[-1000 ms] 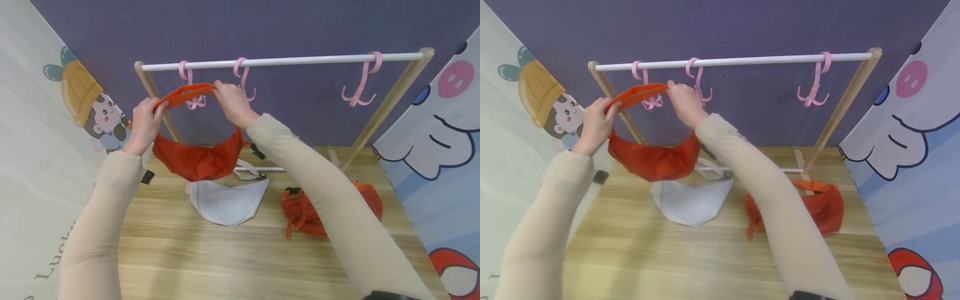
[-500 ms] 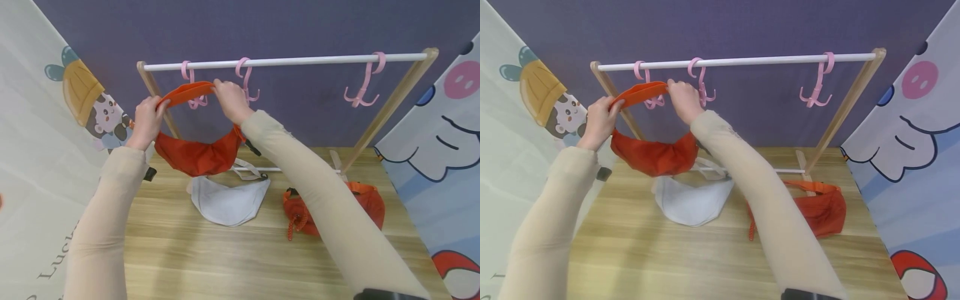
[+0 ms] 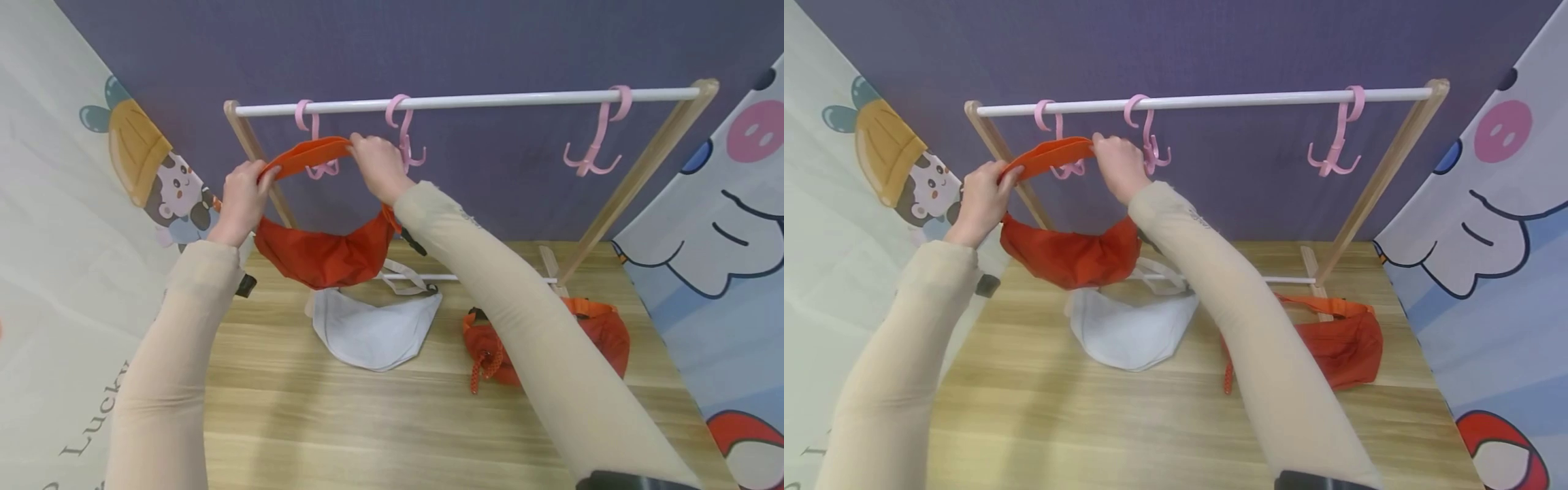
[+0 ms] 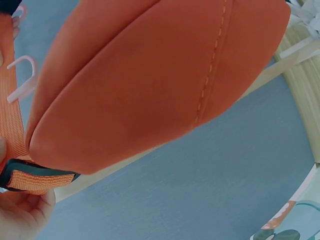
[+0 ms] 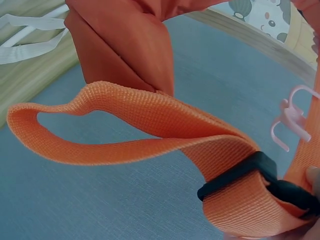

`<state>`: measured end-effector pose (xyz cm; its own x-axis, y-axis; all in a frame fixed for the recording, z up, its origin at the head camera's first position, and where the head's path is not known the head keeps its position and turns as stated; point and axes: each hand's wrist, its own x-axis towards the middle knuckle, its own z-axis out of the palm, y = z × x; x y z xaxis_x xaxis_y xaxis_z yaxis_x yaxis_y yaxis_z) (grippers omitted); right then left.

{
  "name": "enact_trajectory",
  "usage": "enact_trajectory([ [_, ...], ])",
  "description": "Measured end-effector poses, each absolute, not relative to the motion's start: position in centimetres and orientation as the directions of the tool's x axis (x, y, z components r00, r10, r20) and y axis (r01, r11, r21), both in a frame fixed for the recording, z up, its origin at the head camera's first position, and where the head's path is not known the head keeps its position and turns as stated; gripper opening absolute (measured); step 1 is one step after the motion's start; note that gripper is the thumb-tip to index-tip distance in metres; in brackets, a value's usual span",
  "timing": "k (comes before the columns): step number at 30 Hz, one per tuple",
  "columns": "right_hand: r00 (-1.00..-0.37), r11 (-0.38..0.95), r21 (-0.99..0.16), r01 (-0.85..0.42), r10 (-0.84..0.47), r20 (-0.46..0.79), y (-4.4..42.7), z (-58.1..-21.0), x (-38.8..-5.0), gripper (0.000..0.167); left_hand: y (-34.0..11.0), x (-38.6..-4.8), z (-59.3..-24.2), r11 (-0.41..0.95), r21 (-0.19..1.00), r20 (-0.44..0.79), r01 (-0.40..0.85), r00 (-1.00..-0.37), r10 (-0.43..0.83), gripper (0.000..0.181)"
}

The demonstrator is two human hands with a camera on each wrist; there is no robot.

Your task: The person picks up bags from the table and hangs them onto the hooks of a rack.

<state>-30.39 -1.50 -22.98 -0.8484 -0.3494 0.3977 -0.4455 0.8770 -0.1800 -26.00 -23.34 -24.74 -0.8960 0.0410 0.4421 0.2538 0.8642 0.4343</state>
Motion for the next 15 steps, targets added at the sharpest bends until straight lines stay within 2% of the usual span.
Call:
enact_trajectory([
  [15, -0.859, 0.877, -0.195, -0.44, -0.348, 0.375, -1.6, -23.22, -30.59, 0.028, -23.63, -26.55, -25.14, 0.872, 0.385, 0.481, 0.301, -0.872, 0.088, 0.04],
])
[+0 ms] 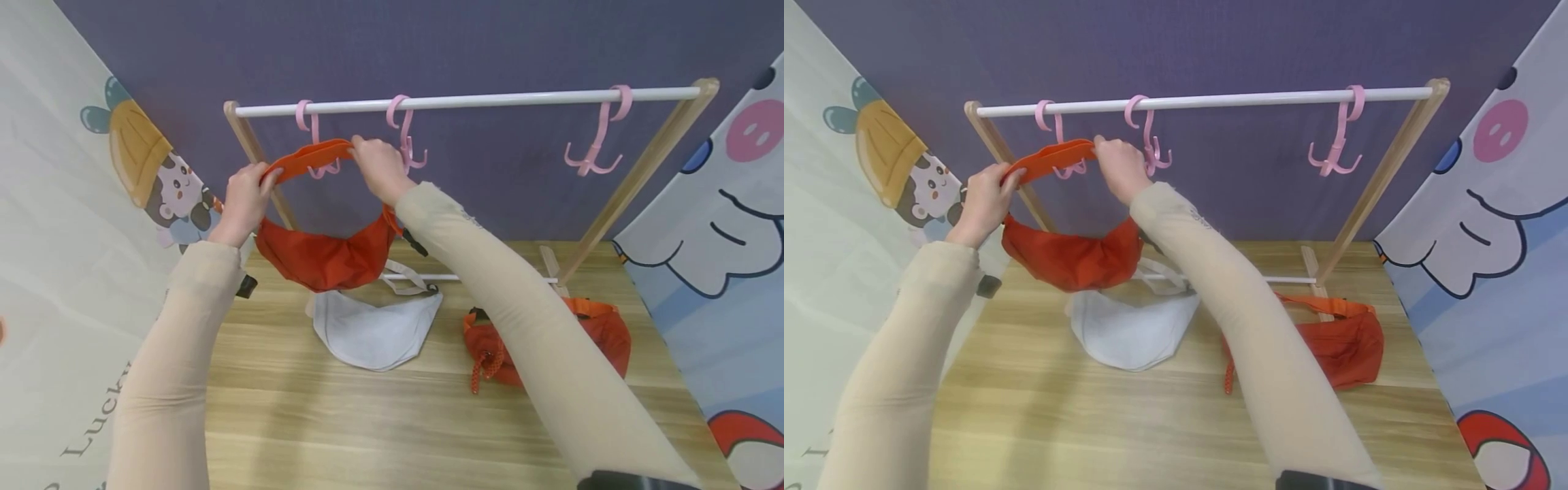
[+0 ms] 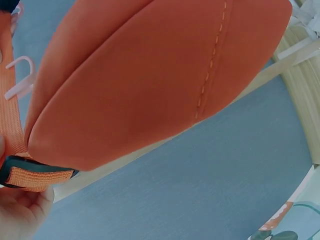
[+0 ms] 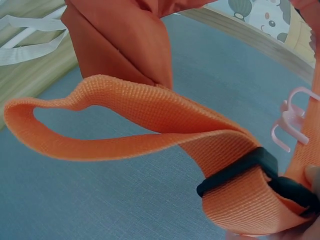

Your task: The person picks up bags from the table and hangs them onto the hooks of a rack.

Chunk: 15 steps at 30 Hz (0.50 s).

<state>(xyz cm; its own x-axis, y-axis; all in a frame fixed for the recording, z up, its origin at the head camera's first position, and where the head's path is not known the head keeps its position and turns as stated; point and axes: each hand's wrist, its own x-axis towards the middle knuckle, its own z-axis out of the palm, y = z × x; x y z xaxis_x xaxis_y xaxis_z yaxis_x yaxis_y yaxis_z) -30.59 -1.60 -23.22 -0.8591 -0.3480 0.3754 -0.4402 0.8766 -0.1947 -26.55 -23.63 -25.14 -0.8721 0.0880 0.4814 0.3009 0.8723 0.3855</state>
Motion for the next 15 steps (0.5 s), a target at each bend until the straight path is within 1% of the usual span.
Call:
enact_trajectory([
  [4, -0.856, 0.869, -0.206, -0.45, -0.355, 0.376, -1.5, -23.3, -30.5, 0.028, -23.7, -26.7, -25.2, 0.876, 0.384, 0.453, 0.292, -0.886, 0.097, 0.041],
  [10, -0.865, 0.866, -0.201, -0.457, -0.381, 0.325, -1.3, -23.9, -30.6, 0.027, -23.7, -26.7, -25.5, 0.885, 0.377, 0.373, 0.273, -0.919, 0.124, 0.042],
  [15, -0.862, 0.861, -0.2, -0.468, -0.394, 0.319, -1.2, -24.3, -30.6, 0.026, -23.7, -26.7, -25.8, 0.881, 0.383, 0.367, 0.276, -0.921, 0.129, 0.042],
])
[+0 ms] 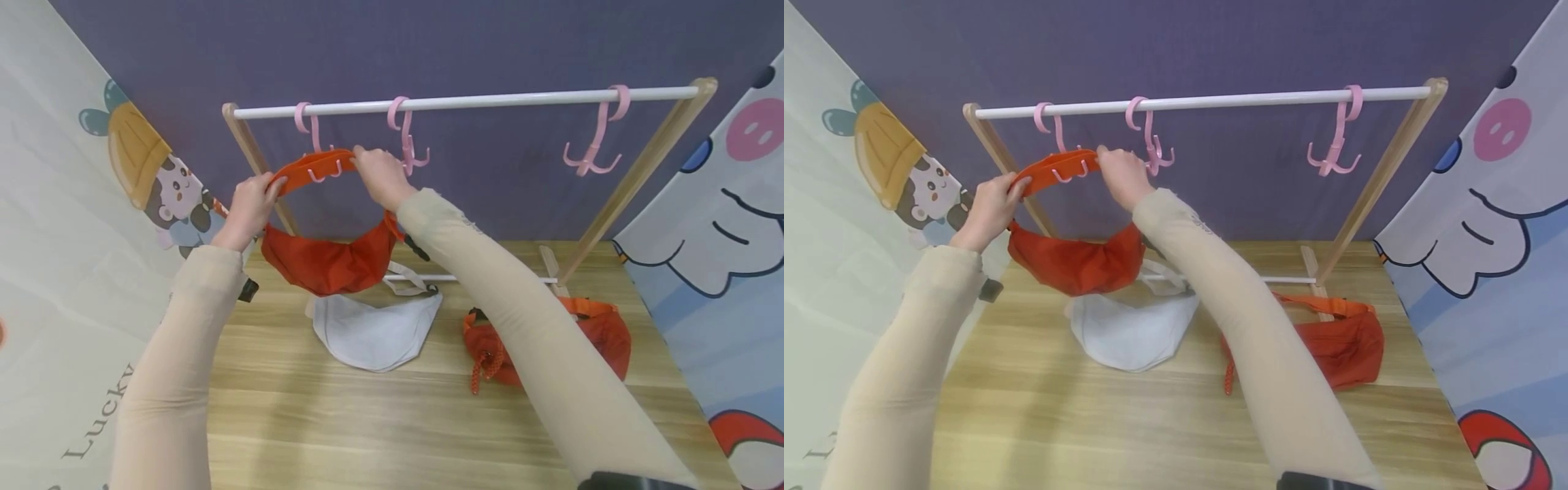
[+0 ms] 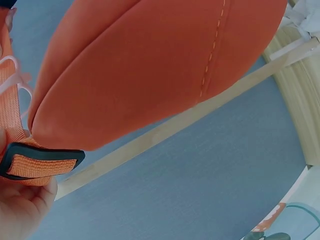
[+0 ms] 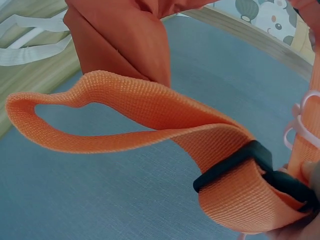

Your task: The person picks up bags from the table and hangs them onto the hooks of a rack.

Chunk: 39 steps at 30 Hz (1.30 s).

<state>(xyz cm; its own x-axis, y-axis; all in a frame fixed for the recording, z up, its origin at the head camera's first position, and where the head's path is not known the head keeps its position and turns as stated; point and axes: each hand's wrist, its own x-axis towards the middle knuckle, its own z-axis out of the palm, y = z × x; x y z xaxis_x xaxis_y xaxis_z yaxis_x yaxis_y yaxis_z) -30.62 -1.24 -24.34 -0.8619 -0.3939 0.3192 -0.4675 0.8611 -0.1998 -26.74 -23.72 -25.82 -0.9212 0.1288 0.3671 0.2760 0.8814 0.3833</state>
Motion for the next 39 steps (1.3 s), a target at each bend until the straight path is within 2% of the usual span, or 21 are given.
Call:
enact_trajectory([
  [20, -0.85, 0.857, -0.185, -0.481, -0.404, 0.339, -1.2, -25.7, -30.2, 0.025, -23.6, -26.6, -27.1, 0.865, 0.424, 0.324, 0.268, -0.937, 0.132, 0.047],
  [24, -0.841, 0.864, -0.142, -0.483, -0.413, 0.349, -1.2, -26.1, -29.8, 0.016, -23.5, -26.5, -27.4, 0.859, 0.424, 0.342, 0.287, -0.929, 0.141, 0.044],
  [27, -0.828, 0.863, -0.114, -0.492, -0.423, 0.369, -1.2, -26.5, -29.5, 0.018, -23.4, -26.5, -27.9, 0.855, 0.421, 0.368, 0.301, -0.919, 0.142, 0.04],
  [39, -0.805, 0.855, -0.166, -0.491, -0.373, 0.461, -1.1, -28.5, -29.2, 0.017, -22.7, -26.4, -29.4, 0.841, 0.421, 0.434, 0.34, -0.89, 0.143, 0.032],
])
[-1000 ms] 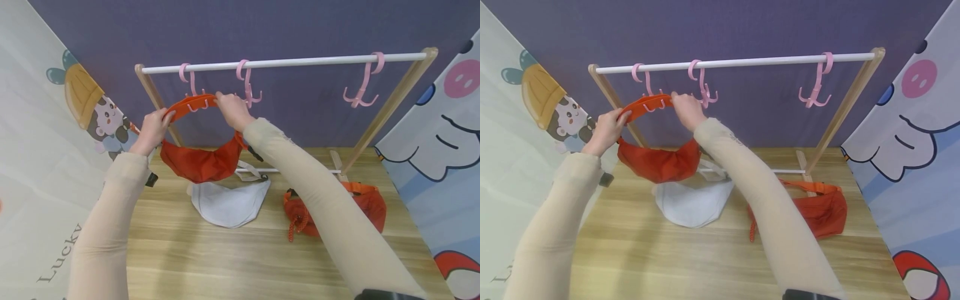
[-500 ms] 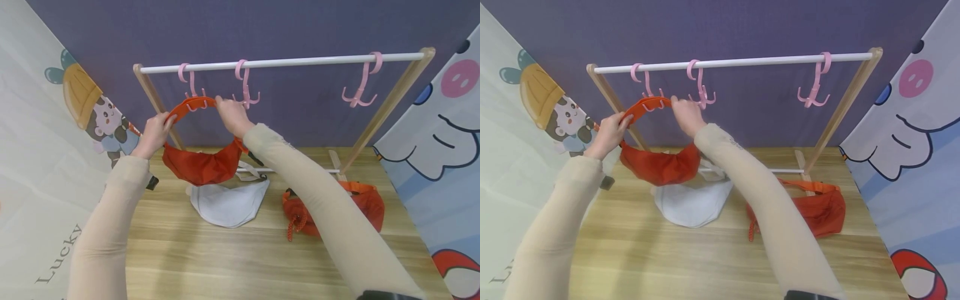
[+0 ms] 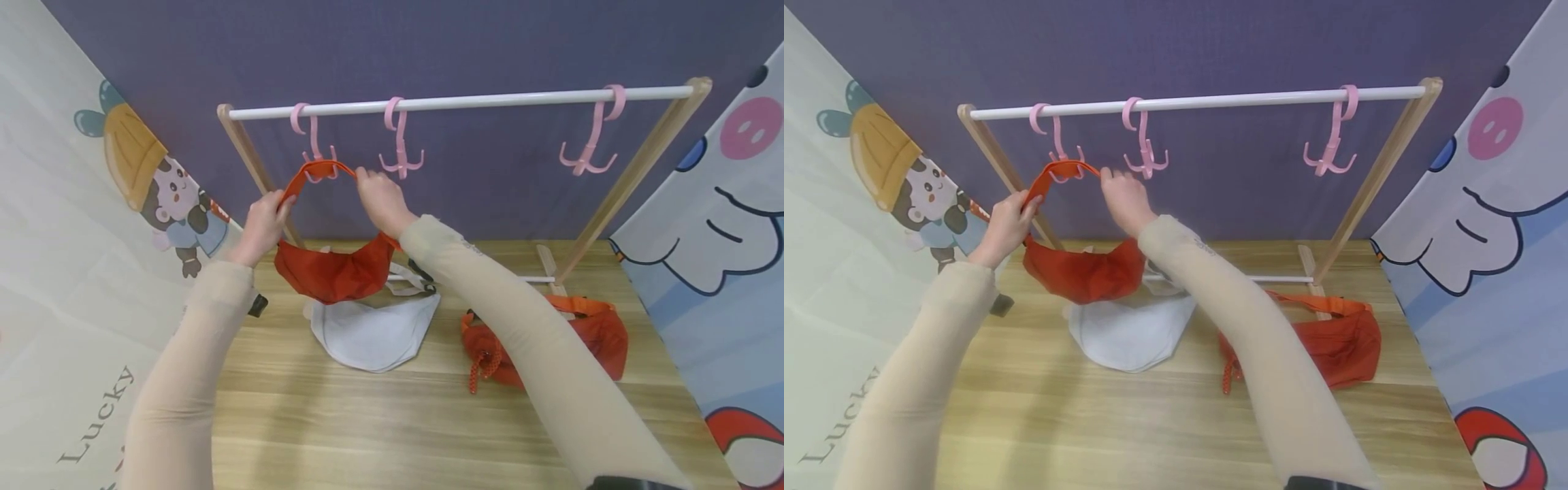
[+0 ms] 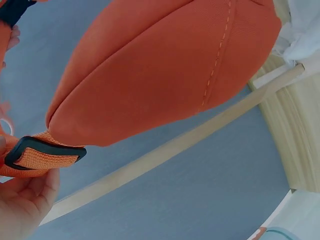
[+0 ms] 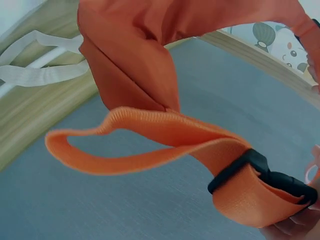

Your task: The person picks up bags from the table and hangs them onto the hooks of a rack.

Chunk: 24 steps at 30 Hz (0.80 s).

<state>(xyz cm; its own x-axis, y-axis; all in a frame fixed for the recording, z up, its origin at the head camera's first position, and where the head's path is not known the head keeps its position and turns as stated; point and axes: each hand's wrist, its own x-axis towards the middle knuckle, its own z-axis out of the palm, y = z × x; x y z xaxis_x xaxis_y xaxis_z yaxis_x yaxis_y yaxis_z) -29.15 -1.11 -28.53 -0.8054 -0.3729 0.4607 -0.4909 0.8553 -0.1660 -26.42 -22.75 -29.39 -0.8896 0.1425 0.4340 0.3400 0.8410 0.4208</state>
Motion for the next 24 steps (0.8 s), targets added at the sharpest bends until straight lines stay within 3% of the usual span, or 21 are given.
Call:
enact_trajectory([
  [12, -0.777, 0.827, -0.211, -0.521, -0.356, 0.519, -0.5, -30.0, -28.6, 0.026, -22.4, -26.4, -30.7, 0.832, 0.468, 0.406, 0.297, -0.909, 0.096, 0.028],
  [24, -0.71, 0.765, -0.215, -0.607, -0.4, 0.58, 0.2, -31.5, -28.0, 0.036, -22.5, -26.0, -32.4, 0.814, 0.493, 0.419, 0.307, -0.904, 0.087, 0.027],
])
